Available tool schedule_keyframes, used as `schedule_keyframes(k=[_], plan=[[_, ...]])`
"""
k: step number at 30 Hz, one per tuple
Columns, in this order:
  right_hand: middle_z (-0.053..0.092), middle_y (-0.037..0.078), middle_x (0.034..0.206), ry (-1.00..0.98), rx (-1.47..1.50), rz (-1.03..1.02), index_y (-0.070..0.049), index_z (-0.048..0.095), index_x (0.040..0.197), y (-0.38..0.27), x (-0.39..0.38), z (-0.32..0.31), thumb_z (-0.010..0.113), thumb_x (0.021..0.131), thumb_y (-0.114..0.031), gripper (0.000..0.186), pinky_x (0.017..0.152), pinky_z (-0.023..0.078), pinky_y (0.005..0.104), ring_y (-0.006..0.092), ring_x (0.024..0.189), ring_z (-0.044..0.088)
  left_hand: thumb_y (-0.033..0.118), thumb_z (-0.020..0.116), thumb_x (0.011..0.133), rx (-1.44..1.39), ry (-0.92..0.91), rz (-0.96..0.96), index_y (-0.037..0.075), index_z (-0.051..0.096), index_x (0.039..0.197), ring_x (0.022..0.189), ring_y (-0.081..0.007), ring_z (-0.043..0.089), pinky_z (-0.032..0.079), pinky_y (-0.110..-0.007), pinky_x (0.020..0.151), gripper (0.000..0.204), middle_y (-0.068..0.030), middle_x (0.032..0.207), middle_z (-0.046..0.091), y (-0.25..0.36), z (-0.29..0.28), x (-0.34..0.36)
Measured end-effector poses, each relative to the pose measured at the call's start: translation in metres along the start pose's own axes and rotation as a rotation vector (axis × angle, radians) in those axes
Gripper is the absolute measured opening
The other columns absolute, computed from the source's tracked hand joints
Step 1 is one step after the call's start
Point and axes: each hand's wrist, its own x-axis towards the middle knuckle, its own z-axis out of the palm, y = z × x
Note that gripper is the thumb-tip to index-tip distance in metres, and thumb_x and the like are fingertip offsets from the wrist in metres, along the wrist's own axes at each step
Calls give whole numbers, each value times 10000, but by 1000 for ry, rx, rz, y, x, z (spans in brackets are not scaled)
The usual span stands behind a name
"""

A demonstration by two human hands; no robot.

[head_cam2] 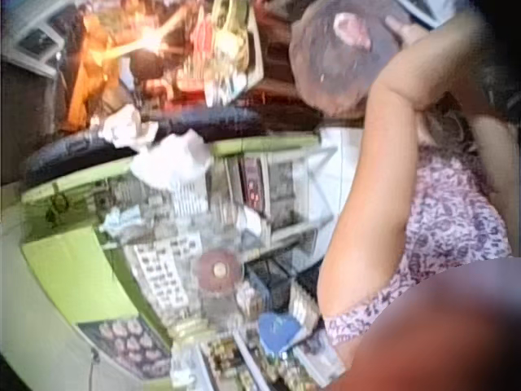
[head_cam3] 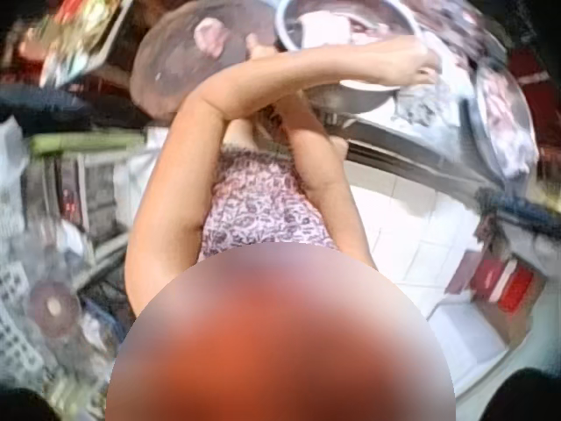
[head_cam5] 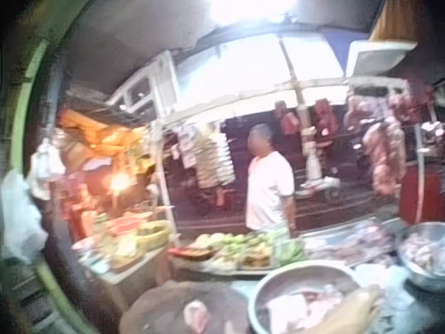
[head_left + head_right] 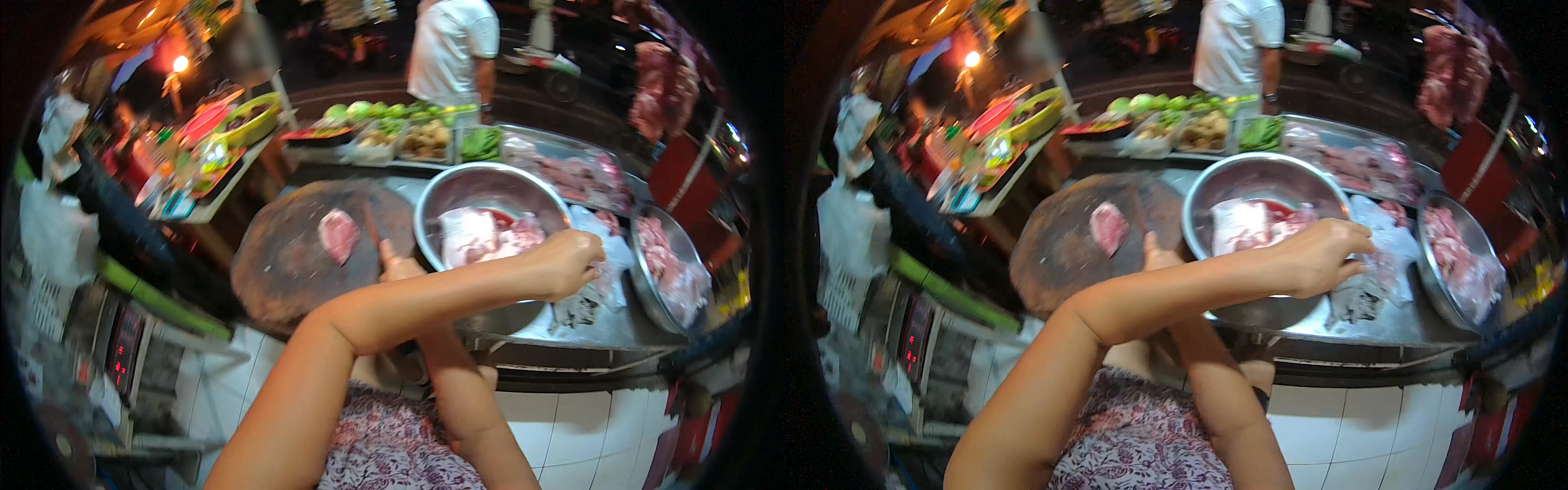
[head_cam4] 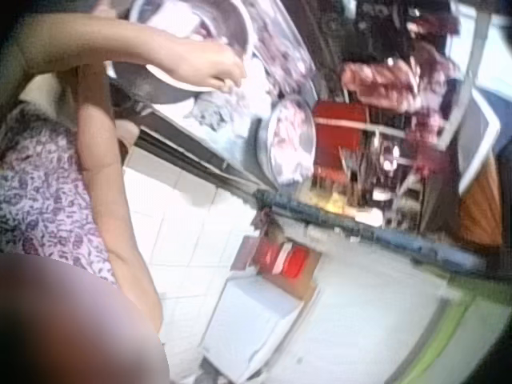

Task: The person cuts raw meat into smaller pieces using a knife on a wooden cutting board. The person repeatedly slices the meat and places the cut pieces into a metal bowl.

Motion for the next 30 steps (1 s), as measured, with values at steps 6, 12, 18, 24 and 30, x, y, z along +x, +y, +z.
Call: schedule_keyframes(k=[6,12,18,24,30], plan=[[633,237,793,558,-301,-605,26,547,1315,23,9,24,561,950,-219,439,827,519,450,375,780,644,23,621,821,181,602,-276,29,724,1031,1128,-299,637,497,-368,965,235,-177,1220,658,-84,-123,-174],[618,355,858,273,-179,-319,-28,466,1412,9,-2,5,545,810,-37,606,785,497,537,479,851,647,284,562,963,406,1018,-825,-64,631,1194,1114,-355,641,472,-389,984,424,-266,1163,656,-161,-194,-325],[633,343,854,211,-59,-313,-9,472,1398,-3,-7,-1,575,813,-55,596,776,514,518,469,828,658,402,418,1030,370,942,-944,-143,319,1428,1421,-477,265,190,-448,1195,682,-353,1485,326,-184,-139,-337],[610,361,983,364,206,-461,0,460,1410,-40,21,6,554,862,-68,560,789,506,469,472,901,649,506,335,1033,353,984,-896,-116,193,1491,1470,-478,117,105,-471,1210,785,-341,1547,212,-175,-131,-311],[602,367,974,345,237,-483,-12,448,1428,-56,42,17,544,863,-55,575,786,513,460,463,917,655,558,320,1018,498,855,-855,-91,77,1518,1483,-461,55,55,-496,1210,855,-324,1577,120,-173,-120,-305]])
